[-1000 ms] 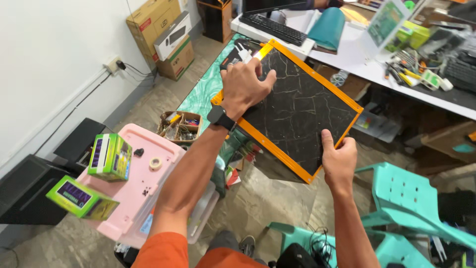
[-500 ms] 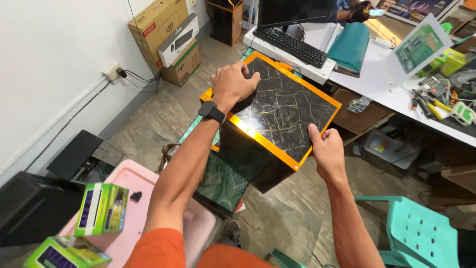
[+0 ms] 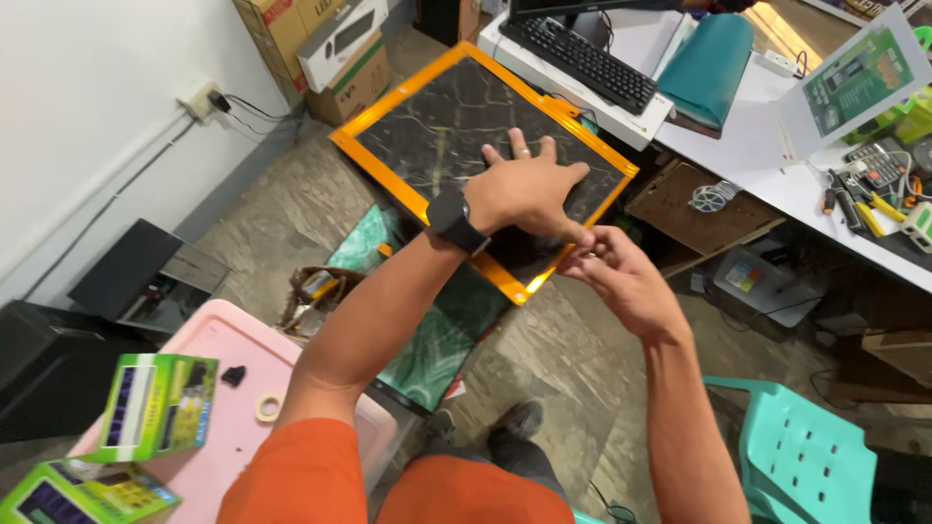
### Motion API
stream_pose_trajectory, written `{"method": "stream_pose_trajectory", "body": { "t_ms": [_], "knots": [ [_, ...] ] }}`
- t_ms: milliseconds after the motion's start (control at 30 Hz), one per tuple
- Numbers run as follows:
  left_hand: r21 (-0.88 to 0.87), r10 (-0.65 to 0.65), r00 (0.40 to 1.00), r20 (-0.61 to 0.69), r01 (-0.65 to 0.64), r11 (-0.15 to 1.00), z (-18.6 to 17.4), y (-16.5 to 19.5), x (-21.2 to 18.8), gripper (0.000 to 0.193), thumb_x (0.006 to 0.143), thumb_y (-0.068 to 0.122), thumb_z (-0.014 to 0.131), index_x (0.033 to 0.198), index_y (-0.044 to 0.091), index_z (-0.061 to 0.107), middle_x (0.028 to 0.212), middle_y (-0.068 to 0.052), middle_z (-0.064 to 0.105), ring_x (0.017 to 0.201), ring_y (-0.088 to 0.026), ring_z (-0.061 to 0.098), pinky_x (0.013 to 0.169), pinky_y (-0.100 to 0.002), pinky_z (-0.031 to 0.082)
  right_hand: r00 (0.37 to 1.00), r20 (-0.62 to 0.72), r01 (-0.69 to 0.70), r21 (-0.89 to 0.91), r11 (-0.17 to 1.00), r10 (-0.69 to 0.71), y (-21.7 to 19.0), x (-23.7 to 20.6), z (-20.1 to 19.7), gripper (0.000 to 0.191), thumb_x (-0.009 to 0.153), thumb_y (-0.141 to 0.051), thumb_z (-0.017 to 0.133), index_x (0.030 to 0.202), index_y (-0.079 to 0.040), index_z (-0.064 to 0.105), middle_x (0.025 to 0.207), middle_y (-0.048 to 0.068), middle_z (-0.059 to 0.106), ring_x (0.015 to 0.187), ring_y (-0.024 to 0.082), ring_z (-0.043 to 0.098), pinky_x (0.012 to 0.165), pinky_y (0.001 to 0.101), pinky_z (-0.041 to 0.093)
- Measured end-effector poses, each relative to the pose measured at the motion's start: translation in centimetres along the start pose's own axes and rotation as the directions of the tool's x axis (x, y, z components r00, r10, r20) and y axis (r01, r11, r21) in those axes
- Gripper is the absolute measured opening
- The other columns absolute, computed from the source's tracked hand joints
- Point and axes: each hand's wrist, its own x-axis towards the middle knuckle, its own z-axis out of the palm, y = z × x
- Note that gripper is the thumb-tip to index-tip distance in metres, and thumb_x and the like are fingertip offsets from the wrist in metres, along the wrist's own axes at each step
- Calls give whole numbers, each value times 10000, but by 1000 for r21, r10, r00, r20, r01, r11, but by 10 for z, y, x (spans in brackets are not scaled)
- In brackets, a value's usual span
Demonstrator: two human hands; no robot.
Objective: The person carries a small wooden cabinet with an orange frame to a workbench, opens its front panel, and works inside the cabinet. They use a hot glue gun on a component, adjust the door and its hinges, and reach inside the cabinet to reposition parts.
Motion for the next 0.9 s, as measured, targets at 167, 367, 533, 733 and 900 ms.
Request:
{"method": "stream_pose_trajectory", "body": {
  "t_ms": [167,367,533,733,900],
  "knots": [
    [153,-109,993,43,101,983,4,18,26,1199,620,496,883,1586,181,247,1588,-437,92,1507,-596,30,1036,-872,128,996,90,16,46,999,-20,14,22,-22,338,963,14,631,1281,-4,521,1181,97,631,1126,187,642,1017,329,529],
    [112,-168,981,-100,179,977,16,14,41,1193,650,389,872,1600,131,198,1602,-373,136,1512,-533,72,1112,-800,86,994,108,47,-383,923,-6,42,55,-86,236,958,-25,664,1191,-28,630,1053,53,692,962,147,641,866,306,547],
    [157,-187,911,-368,259,953,48,23,41,830,809,159,732,1566,147,393,1634,-162,330,1499,-467,260,1107,-817,133,966,246,234,-723,649,-74,82,76,-121,470,917,-140,714,1370,-89,600,992,121,647,884,195,628,839,319,539],
    [267,-63,595,-801,449,853,110,46,47,549,882,136,664,1425,112,579,1523,-118,501,1423,-423,418,1095,-749,262,824,493,565,-752,341,-280,99,90,-123,613,921,-324,755,1417,-38,539,1208,292,551,1054,468,577,865,485,507],
    [248,13,451,-893,466,849,121,50,52,352,865,121,632,1208,78,701,1332,-87,657,1306,-378,566,1083,-635,397,938,330,345,-911,227,-105,101,85,-119,551,927,-418,695,1347,-78,584,1102,254,602,1030,458,620,844,524,525]
  ]
}}
